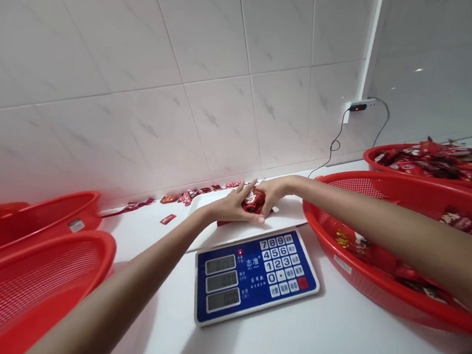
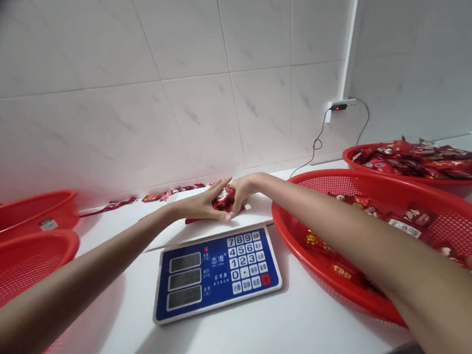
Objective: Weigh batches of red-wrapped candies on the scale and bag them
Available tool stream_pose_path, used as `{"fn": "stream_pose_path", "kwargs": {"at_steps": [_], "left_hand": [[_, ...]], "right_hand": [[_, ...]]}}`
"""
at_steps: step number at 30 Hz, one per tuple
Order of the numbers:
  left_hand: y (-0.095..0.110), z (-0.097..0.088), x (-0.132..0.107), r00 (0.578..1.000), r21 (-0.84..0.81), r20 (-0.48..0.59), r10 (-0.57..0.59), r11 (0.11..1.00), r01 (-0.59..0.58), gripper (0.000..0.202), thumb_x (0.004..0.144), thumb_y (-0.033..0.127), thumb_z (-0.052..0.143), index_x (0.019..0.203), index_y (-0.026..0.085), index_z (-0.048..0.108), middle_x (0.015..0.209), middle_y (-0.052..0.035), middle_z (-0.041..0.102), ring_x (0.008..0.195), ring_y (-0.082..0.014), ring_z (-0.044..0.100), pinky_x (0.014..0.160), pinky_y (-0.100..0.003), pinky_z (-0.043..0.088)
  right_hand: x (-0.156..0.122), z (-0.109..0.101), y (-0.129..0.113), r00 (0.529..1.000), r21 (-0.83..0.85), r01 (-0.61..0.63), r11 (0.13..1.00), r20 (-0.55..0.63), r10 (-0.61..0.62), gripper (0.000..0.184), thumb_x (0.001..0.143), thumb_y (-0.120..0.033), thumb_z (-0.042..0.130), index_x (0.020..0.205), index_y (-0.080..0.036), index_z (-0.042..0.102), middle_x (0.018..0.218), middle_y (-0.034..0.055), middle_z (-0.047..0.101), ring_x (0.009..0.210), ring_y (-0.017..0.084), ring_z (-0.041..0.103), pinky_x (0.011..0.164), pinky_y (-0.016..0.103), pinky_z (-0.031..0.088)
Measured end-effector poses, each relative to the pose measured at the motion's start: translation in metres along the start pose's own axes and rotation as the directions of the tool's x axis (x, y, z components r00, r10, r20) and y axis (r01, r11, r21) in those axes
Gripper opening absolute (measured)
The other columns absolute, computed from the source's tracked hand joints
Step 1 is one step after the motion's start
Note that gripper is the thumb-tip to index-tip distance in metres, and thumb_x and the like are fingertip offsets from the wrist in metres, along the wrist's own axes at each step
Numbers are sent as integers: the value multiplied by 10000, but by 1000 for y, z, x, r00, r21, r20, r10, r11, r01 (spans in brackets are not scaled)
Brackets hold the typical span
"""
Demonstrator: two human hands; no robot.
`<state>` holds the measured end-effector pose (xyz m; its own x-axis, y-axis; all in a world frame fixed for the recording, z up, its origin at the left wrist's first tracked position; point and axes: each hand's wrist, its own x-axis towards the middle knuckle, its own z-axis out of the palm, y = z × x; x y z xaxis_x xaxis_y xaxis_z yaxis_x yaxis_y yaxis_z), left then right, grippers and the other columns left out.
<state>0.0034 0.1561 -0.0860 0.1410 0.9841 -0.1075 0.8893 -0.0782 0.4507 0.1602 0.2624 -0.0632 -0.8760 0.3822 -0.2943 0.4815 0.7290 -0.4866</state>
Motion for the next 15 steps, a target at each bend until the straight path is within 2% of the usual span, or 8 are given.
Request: {"fn": "stream_pose_path", "kwargs": {"at_steps": [3,5,8,11,13,15], "left_hand": [[1,1,10,997,-33,-30,75,997,-76,1219,549,693,786,1560,235,283,1581,-168,403,1433,-419,386,1167,-533,325],[1,5,10,993,-45,-75,91,994,-95,1137,577,664,792,1527,233,339,1492,-163,512,1337,-405,494,1109,-519,388],[2,10,5,985,-48,-141,95,994,-103,976,642,605,781,1464,226,417,1356,-148,622,1207,-373,586,1013,-482,452],[4,15,-2,973,-33,-204,104,993,-113,775,699,541,762,1374,256,509,1203,-94,699,1095,-331,636,932,-441,476],[5,19,-6,964,-14,-243,107,993,-113,722,723,518,749,1363,266,527,1157,-79,715,1069,-322,643,908,-431,478],[6,21,-9,957,7,-268,107,994,-109,688,745,510,738,1360,268,547,1124,-74,727,1038,-314,652,893,-428,479]], "right_hand": [[-3,9,5,997,151,61,987,-63,-52,778,528,-254,848,1262,-173,604,1186,80,676,1131,303,604,988,391,490],[-8,16,5,991,227,81,970,-118,-56,614,553,-189,778,1146,-169,617,1087,59,682,1071,278,614,926,360,501],[-17,27,-1,984,266,77,961,-174,-31,364,577,-121,647,935,-172,614,883,37,656,943,254,620,797,346,507],[-26,35,-8,980,330,142,933,-180,-86,222,605,-111,545,807,-186,598,839,45,651,887,238,625,751,346,505],[-32,38,-12,975,326,163,931,-196,-102,214,629,-116,519,812,-190,605,872,54,672,891,237,637,767,356,508],[-39,37,-16,971,239,96,966,-237,-38,230,656,-138,537,863,-184,626,915,73,693,916,260,649,791,382,510]]}}
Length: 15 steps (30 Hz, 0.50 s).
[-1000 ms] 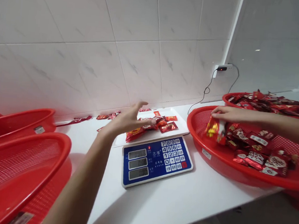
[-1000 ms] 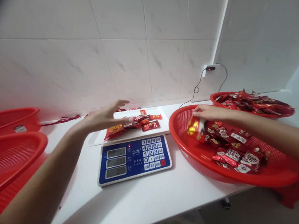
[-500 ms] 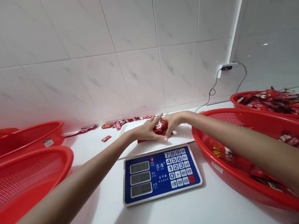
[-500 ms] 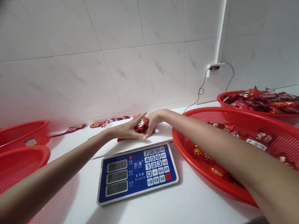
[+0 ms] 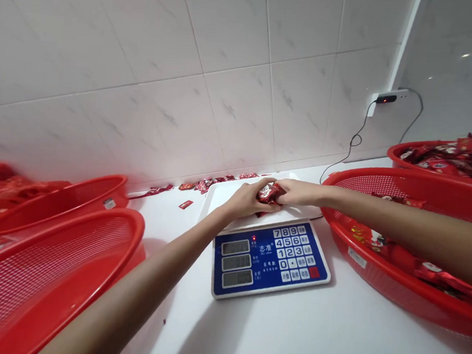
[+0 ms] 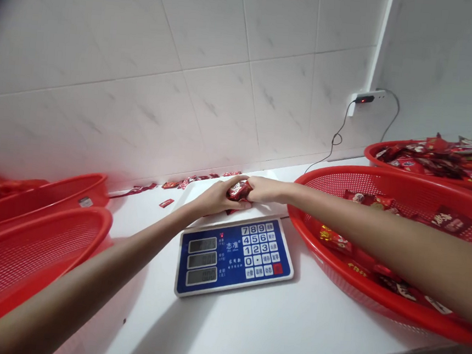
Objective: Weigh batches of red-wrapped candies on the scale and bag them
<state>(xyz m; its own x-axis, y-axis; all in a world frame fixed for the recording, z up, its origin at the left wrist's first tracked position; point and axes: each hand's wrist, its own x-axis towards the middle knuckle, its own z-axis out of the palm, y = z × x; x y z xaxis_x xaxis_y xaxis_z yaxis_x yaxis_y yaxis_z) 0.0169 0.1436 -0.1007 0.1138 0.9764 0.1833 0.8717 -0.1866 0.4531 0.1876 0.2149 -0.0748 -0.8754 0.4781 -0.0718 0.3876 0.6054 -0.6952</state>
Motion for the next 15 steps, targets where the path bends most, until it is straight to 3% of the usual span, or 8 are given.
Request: {"fn": "stream_pose_path", "kwargs": {"at_steps": [4,8,12,15], "left_hand": [[4,0,1,1000,40,7,8,999,-9,561,771,506,720,1268,260,635,1110,-70,735,1013,-300,657,903,-420,478],[9,0,3,1000,60,3,-26,998,25,501,762,499,720,1190,242,677,1179,-82,722,1071,-313,643,935,-422,467],[12,3,0,989,50,-98,-112,992,118,402,790,389,663,1154,219,687,1109,-92,737,976,-304,666,868,-424,483],[13,2,-2,980,32,-139,-145,988,151,343,742,300,671,1077,236,703,1015,-64,751,918,-284,665,818,-406,491]], "right_hand": [[-19,-13,-6,989,-176,-108,979,-120,87,360,734,-255,601,1079,-183,672,1167,119,699,1102,318,635,942,434,498],[-52,-35,4,969,-244,-109,964,-241,48,493,811,-335,549,1279,-201,633,1352,120,635,1223,322,592,1046,449,460],[-94,-49,42,947,-340,-183,923,-312,72,530,847,-365,486,1332,-204,621,1347,122,646,1215,343,601,1057,501,455],[-119,-46,80,945,-369,-304,878,-230,230,701,853,-484,501,1469,-150,518,1462,165,554,1323,373,532,1111,513,414]]}}
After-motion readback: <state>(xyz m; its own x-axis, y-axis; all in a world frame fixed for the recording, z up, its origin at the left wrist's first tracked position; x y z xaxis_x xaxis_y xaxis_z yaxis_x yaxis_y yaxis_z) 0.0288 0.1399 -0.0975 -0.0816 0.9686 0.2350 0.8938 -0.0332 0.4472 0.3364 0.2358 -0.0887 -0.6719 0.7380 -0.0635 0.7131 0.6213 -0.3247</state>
